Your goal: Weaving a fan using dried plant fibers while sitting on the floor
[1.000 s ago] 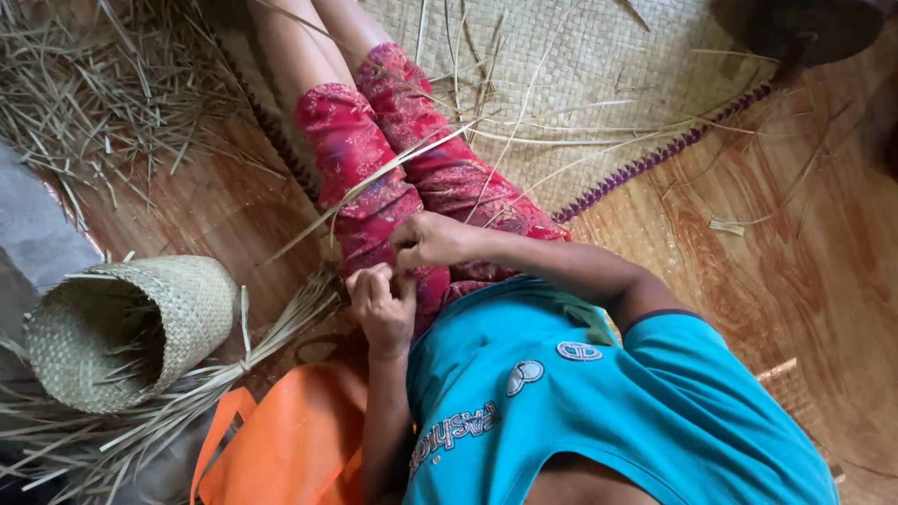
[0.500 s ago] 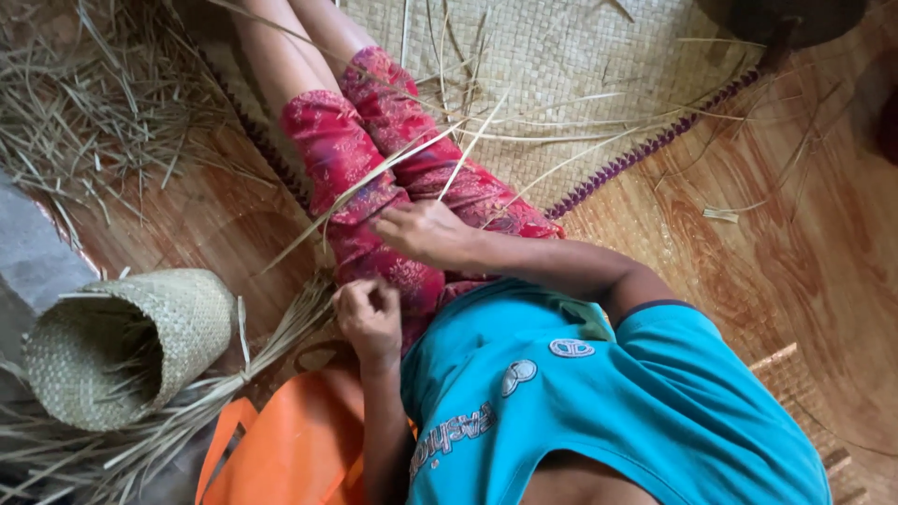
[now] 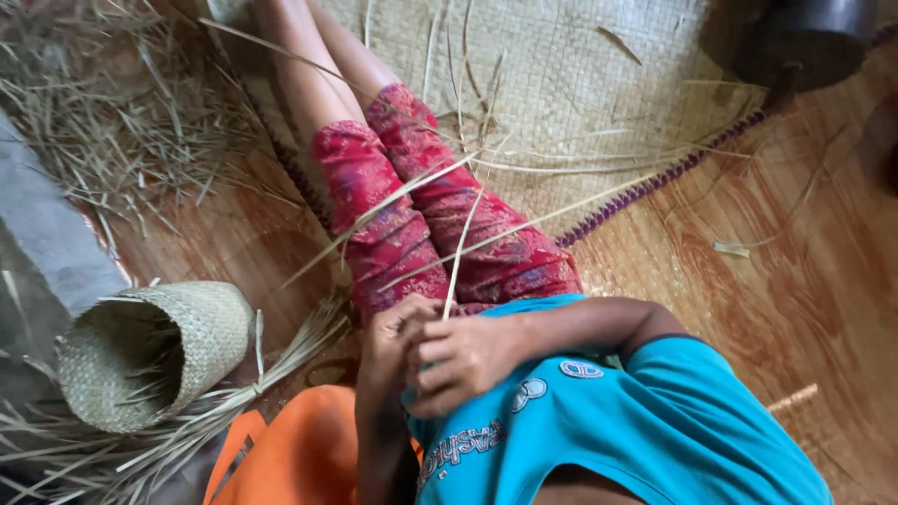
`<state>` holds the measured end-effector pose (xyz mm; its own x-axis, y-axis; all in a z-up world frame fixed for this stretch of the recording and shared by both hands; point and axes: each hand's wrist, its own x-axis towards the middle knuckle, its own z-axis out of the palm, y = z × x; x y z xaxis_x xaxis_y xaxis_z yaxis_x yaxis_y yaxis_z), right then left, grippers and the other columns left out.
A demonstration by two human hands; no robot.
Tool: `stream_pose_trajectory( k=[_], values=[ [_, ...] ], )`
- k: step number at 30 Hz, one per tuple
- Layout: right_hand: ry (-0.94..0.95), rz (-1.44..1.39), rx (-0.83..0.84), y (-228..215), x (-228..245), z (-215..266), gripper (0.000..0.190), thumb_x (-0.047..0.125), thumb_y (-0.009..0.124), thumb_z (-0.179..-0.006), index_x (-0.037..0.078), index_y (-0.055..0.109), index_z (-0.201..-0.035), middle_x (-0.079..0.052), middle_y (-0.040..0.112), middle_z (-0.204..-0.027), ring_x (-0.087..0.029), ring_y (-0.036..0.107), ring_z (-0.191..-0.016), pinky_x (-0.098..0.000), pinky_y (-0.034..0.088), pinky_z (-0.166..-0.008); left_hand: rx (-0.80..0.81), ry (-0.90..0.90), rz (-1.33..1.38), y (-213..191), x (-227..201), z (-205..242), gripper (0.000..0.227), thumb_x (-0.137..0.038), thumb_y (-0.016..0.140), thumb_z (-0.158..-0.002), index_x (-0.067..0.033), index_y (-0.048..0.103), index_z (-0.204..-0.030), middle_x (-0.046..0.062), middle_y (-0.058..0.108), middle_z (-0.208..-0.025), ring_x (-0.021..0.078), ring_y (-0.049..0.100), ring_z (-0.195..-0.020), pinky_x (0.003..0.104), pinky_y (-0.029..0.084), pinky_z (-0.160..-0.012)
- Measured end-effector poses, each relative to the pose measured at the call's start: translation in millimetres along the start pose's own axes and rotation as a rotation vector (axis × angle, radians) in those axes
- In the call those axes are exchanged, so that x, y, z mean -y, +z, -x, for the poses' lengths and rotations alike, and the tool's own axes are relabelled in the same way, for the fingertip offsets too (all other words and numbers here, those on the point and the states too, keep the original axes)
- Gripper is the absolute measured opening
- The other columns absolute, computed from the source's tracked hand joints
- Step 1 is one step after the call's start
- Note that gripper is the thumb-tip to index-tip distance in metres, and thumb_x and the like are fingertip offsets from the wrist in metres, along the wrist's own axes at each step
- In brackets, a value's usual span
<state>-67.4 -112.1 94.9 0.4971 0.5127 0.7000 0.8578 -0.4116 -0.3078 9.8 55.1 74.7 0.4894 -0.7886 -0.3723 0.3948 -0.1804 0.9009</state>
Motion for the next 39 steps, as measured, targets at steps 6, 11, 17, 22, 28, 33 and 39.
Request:
stream_pose_trajectory(
  k=[6, 11, 17, 22, 28, 33, 39],
  values=[
    [0.05, -0.203, 0.112, -7.2, 9.2, 8.5, 0.02, 0.016, 0.065, -0.093, 0.009, 0.069, -0.112, -0.008, 0.051, -0.086, -0.027, 0.05, -0.075, -0.0406, 0.046, -0.07, 0.058, 0.098, 0.182, -2.5, -0.7, -5.7, 0.032, -0.033, 0.065, -0.098, -0.001, 0.068, -0.093, 0.005, 0.063, -0.091, 0.0117, 0.05, -0.078, 0.025, 0.042, -0.075],
    [0.06, -0.233, 0.167, -2.1, 10.8, 19.1, 0.017, 0.016, 0.068, -0.095, 0.011, 0.071, -0.11, -0.008, 0.054, -0.086, -0.027, 0.051, -0.078, -0.0426, 0.043, -0.072, 0.077, -0.006, 0.235, 6.4, 7.2, -19.6, 0.018, 0.003, 0.068, -0.088, -0.0035, 0.061, -0.103, 0.011, 0.07, -0.095, 0.016, 0.066, -0.085, 0.026, 0.052, -0.073],
    [0.111, 0.004, 0.017, 1.5, -1.0, 33.5, 0.026, 0.016, 0.048, -0.109, 0.016, 0.062, -0.087, -0.002, 0.049, -0.076, -0.022, 0.054, -0.066, -0.0379, 0.045, -0.066, -0.369, 0.185, 0.316, 3.8, 18.9, -34.6, 0.012, 0.003, 0.066, -0.092, 0.0003, 0.072, -0.101, 0.018, 0.074, -0.077, 0.0113, 0.06, -0.06, 0.019, 0.048, -0.056],
    [0.379, 0.363, 0.215, -2.7, -10.9, 68.3, 0.015, 0.018, 0.067, -0.094, 0.019, 0.067, -0.079, 0.002, 0.055, -0.078, -0.019, 0.057, -0.07, -0.0361, 0.046, -0.068, -0.565, 0.457, 0.634, -24.6, 22.2, -39.8, 0.006, -0.005, 0.063, -0.1, -0.0041, 0.065, -0.105, 0.015, 0.07, -0.087, 0.0106, 0.062, -0.073, 0.017, 0.051, -0.066],
    [0.943, -0.002, -0.07, -7.5, -13.2, 60.1, 0.075, 0.061, 0.062, -0.09, 0.003, 0.054, -0.137, -0.01, 0.068, -0.097, -0.031, 0.067, -0.094, -0.0465, 0.047, -0.078, -0.417, 0.707, 0.447, 8.5, 17.3, -48.4, 0.01, -0.001, 0.066, -0.095, 0.0001, 0.056, -0.097, 0.024, 0.062, -0.075, 0.0318, 0.066, -0.066, 0.031, 0.055, -0.06],
    [1.329, -1.388, -1.065, 24.5, -18.1, 48.9, 0.028, 0.013, 0.059, -0.102, -0.001, 0.06, -0.126, -0.01, 0.066, -0.089, -0.014, 0.066, -0.069, -0.0282, 0.051, -0.06, -0.317, 0.719, 0.364, 29.7, 39.2, -65.2, 0.009, 0.001, 0.065, -0.095, 0.0016, 0.056, -0.093, 0.023, 0.065, -0.091, 0.0265, 0.067, -0.085, 0.033, 0.056, -0.082],
    [1.377, -1.177, -1.248, 51.8, -38.9, 70.5, 0.02, 0.016, 0.069, -0.098, -0.002, 0.067, -0.107, -0.015, 0.063, -0.069, -0.024, 0.066, -0.05, -0.0251, 0.048, -0.046, -0.297, 0.704, 0.471, 42.2, 53.7, -77.4, 0.004, -0.002, 0.064, -0.098, -0.0011, 0.062, -0.102, 0.019, 0.059, -0.113, 0.0213, 0.067, -0.094, 0.035, 0.057, -0.083]
  ],
)
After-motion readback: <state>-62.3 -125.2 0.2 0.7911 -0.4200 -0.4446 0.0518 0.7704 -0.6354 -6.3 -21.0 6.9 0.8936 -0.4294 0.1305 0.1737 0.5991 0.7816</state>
